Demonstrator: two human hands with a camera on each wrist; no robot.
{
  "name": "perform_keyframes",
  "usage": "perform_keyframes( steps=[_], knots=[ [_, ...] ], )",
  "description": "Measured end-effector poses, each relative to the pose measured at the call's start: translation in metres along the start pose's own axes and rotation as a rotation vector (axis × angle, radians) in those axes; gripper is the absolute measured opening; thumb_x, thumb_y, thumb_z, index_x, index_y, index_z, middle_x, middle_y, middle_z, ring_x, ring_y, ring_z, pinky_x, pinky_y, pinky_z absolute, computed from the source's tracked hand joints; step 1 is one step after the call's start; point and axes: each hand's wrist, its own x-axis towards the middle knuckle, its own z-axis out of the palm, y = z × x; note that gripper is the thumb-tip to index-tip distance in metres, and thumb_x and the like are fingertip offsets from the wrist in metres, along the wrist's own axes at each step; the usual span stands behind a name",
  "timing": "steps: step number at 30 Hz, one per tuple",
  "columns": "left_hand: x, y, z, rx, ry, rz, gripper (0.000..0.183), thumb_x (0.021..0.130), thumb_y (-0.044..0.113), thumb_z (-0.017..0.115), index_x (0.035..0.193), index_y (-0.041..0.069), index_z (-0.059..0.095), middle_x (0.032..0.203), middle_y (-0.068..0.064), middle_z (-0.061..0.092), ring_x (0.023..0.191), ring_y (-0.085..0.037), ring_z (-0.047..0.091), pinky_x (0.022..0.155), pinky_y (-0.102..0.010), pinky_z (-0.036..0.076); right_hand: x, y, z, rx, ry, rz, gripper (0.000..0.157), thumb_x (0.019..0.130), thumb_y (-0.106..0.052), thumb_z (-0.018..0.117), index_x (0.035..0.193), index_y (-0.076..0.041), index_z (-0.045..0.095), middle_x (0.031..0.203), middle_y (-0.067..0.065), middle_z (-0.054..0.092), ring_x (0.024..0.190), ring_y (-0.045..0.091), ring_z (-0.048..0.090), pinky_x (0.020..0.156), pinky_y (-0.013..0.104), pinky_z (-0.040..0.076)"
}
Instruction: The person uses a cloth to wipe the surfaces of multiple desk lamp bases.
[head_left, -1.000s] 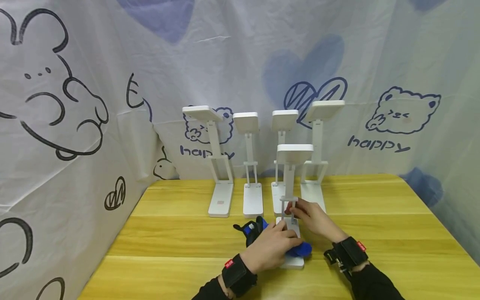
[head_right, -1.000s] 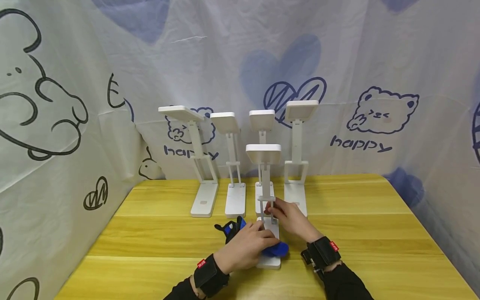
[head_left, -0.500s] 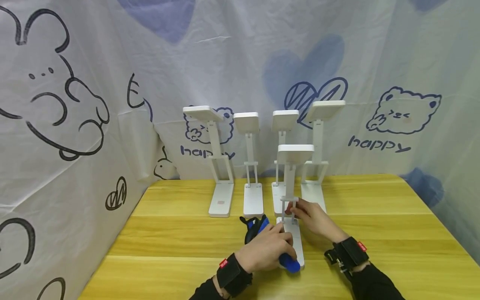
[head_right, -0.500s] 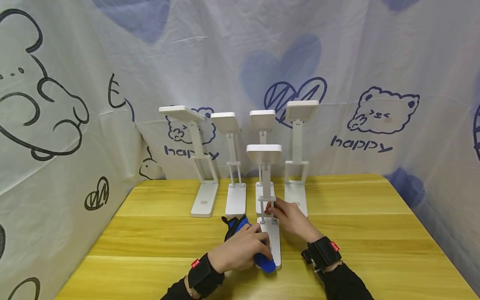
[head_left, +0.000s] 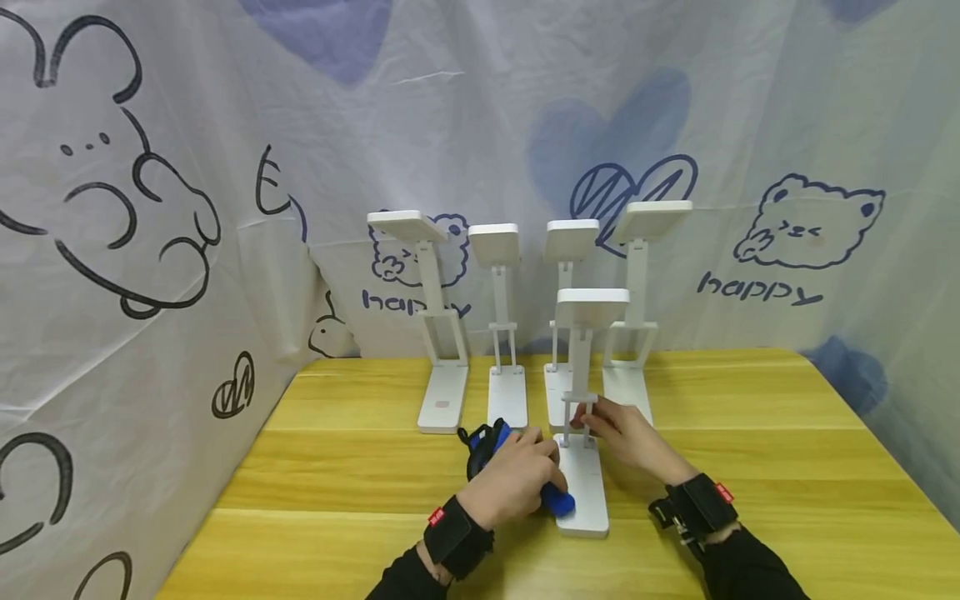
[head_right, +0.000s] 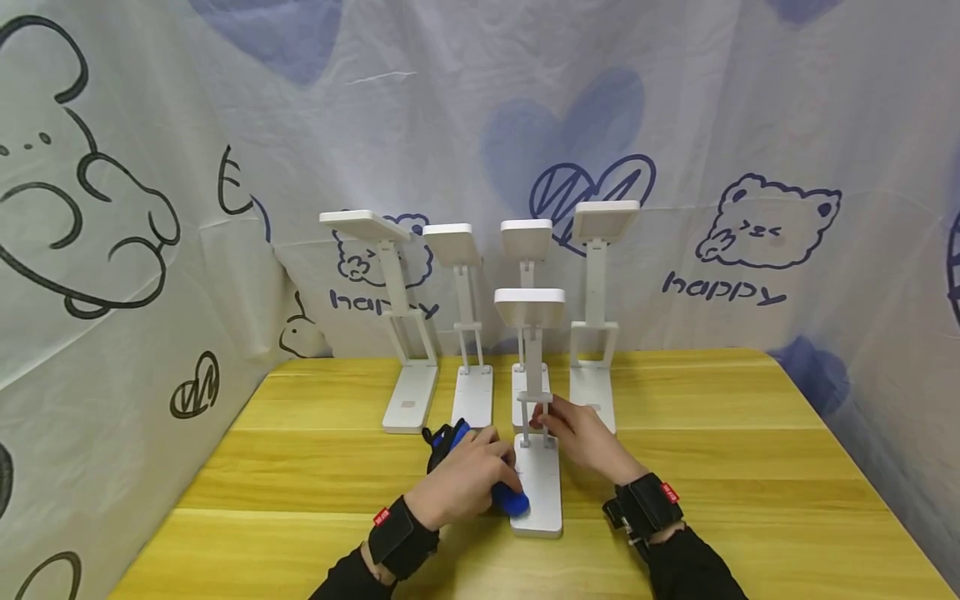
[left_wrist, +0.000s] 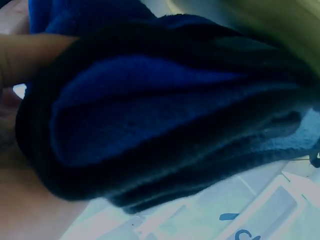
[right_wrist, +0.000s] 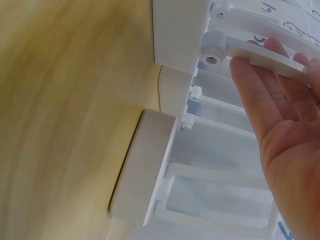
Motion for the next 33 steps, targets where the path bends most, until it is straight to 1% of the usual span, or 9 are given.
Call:
perform_keyframes(
  steps=[6,10,13,19,21,24,26,29,33],
  knots=[
    [0.003,-0.004,0.005,0.082,0.066,-0.085,0.035,0.078,0.004,0.071,0.098,0.032,0.076,0.094,0.004,0.059,0.078,-0.016,0.034,0.065,-0.030,0.034,0.000,0.000,0.000,-0.006,0.003,0.015,0.013,0.097,-0.006,0.048,0.096,-0.006,0.061,0.096,0.009,0.069,0.090,0.019,0.065,0.073,0.035,0.058],
    [0.007,-0.003,0.011,0.126,0.130,-0.131,0.035,0.076,0.005,0.072,0.098,0.033,0.076,0.090,0.002,0.057,0.077,-0.018,0.036,0.062,-0.031,0.036,0.000,0.002,0.000,-0.002,0.003,0.024,0.012,0.097,-0.006,0.048,0.097,-0.006,0.061,0.096,0.010,0.069,0.090,0.019,0.065,0.073,0.035,0.058],
    [0.012,-0.003,0.016,0.156,0.168,-0.163,0.031,0.077,0.008,0.073,0.097,0.031,0.077,0.091,0.000,0.059,0.078,-0.020,0.039,0.061,-0.032,0.038,0.000,0.005,0.000,0.008,0.010,0.018,0.013,0.097,-0.004,0.049,0.099,-0.006,0.061,0.097,0.010,0.069,0.090,0.020,0.065,0.073,0.035,0.058],
    [0.019,0.001,0.020,0.190,0.190,-0.192,0.029,0.076,0.010,0.074,0.101,0.025,0.074,0.095,-0.003,0.064,0.081,-0.022,0.045,0.061,-0.033,0.043,0.000,0.007,0.002,0.029,0.003,0.000,0.013,0.097,-0.004,0.049,0.100,-0.005,0.062,0.097,0.012,0.070,0.091,0.021,0.065,0.073,0.034,0.058],
    [0.020,0.003,0.019,0.188,0.202,-0.182,0.029,0.076,0.011,0.075,0.102,0.024,0.073,0.098,-0.003,0.066,0.080,-0.021,0.045,0.062,-0.034,0.045,0.000,0.006,0.002,0.035,-0.001,0.002,0.013,0.097,-0.004,0.049,0.100,-0.005,0.061,0.098,0.012,0.070,0.091,0.021,0.065,0.073,0.034,0.058],
    [0.022,0.006,0.019,0.191,0.218,-0.145,0.030,0.076,0.015,0.076,0.104,0.022,0.072,0.103,-0.002,0.068,0.080,-0.020,0.044,0.064,-0.034,0.045,0.001,0.006,0.001,0.028,-0.001,0.010,0.013,0.097,-0.005,0.048,0.100,-0.006,0.061,0.098,0.012,0.070,0.092,0.022,0.065,0.073,0.034,0.058],
    [0.024,0.009,0.020,0.203,0.221,-0.111,0.030,0.075,0.019,0.077,0.104,0.023,0.072,0.103,0.000,0.068,0.080,-0.019,0.043,0.064,-0.033,0.044,0.001,0.005,0.001,0.028,-0.002,0.014,0.014,0.098,-0.007,0.047,0.099,-0.006,0.061,0.098,0.011,0.070,0.091,0.022,0.065,0.074,0.034,0.058],
    [0.026,0.015,0.022,0.238,0.231,-0.056,0.027,0.076,0.019,0.075,0.103,0.024,0.072,0.098,0.002,0.067,0.081,-0.017,0.042,0.064,-0.031,0.042,0.000,0.004,0.000,0.039,-0.004,0.016,0.015,0.099,-0.010,0.047,0.100,-0.006,0.062,0.097,0.011,0.070,0.091,0.021,0.066,0.074,0.034,0.058],
    [0.029,0.022,0.026,0.286,0.279,0.017,0.020,0.081,0.019,0.070,0.100,0.026,0.071,0.097,0.005,0.068,0.084,-0.016,0.044,0.065,-0.029,0.041,-0.001,0.002,0.000,0.069,-0.010,0.020,0.015,0.098,-0.011,0.047,0.101,-0.007,0.061,0.098,0.012,0.069,0.091,0.023,0.066,0.074,0.035,0.058]
  ],
)
